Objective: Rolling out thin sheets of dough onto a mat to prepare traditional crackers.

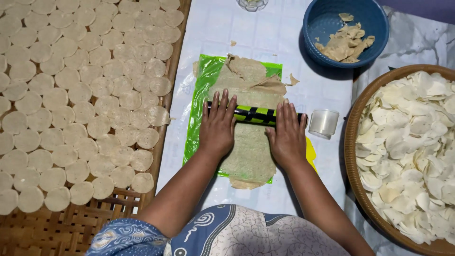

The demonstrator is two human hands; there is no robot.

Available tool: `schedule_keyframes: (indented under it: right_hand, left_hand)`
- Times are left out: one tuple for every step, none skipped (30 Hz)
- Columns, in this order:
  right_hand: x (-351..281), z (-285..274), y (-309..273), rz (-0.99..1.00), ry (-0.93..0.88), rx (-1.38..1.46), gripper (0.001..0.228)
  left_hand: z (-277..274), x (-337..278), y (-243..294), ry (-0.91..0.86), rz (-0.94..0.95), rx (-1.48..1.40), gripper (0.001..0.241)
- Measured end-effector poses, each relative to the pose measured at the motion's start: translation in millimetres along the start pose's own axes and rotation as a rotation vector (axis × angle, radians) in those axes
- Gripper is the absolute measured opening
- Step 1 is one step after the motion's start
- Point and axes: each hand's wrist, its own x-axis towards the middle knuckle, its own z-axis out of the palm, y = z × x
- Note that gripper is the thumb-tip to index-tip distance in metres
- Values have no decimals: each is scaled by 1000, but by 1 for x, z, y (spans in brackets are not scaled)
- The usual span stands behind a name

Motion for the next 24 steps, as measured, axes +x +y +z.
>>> schedule_keyframes:
  right_hand:
    - [-8,-3,1,-4,7,-3,74]
    - [-18,-6,2,-21,31,48,72]
    - [-28,-8,3,-38,55,98,70]
    - [-36,-8,2,-37,62,96,70]
    - [-43,-7,2,-12,67,122,68]
    - [-52,-6,1,14,66,151,65]
    - [-50,-3,-1,15,67,150,65]
    - [-50,-1,-3,30,31,121,69]
    - [-50,2,-6,44,-4,92,73]
    - [-39,1,-7,44,-2,92,73]
    - [-28,0,-7,42,-7,53,78]
    - [-19,-1,-7,42,-15,16,83]
    - [-6,0,-4,45,-17,17,83]
    - [7,1,0,51,-16,-6,84]
    - [20,2,3,58,-16,-28,85]
    - [36,3,7,57,-20,-28,85]
    - [51,4,11,60,-25,-34,84]
    - [67,5,15,62,-28,-41,84]
    - [81,5,18,62,-32,-41,84]
    - [95,5,21,80,-56,-54,82]
    - [109,4,24,98,-81,-66,81]
    - [121,2,24,101,-86,-67,81]
    - [132,0,24,126,-120,-84,78]
    - [144,-3,24,151,-150,-102,76]
  left_hand:
    - [-1,-8,-1,9,2,0,63]
    - [-3,-18,-2,-3,3,32,66]
    - [-3,-27,-3,-15,4,64,70]
    - [1,-35,-5,-9,9,65,70]
    - [6,-42,-8,4,22,85,71]
    - [12,-51,-11,12,33,104,72]
    - [14,-49,-11,12,34,103,72]
    - [16,-50,-11,27,55,43,69]
    - [18,-51,-11,42,74,-18,67]
    - [16,-40,-11,43,75,-17,67]
    - [14,-29,-11,56,84,-50,67]
    - [13,-20,-11,65,93,-84,68]
    - [14,-7,-13,61,93,-84,68]
    - [16,7,-14,75,98,-52,69]
    - [18,21,-16,88,102,-20,71]
    - [19,36,-18,85,99,-22,71]
    - [19,51,-20,91,92,16,69]
    - [20,67,-22,99,87,54,67]
    - [16,81,-21,97,84,52,67]
    - [13,96,-20,50,52,76,63]
    - [10,111,-18,3,19,100,60]
    - [10,125,-20,-1,18,97,60]
    - [11,138,-21,-66,-17,122,58]
    - [11,152,-22,-129,-52,147,57]
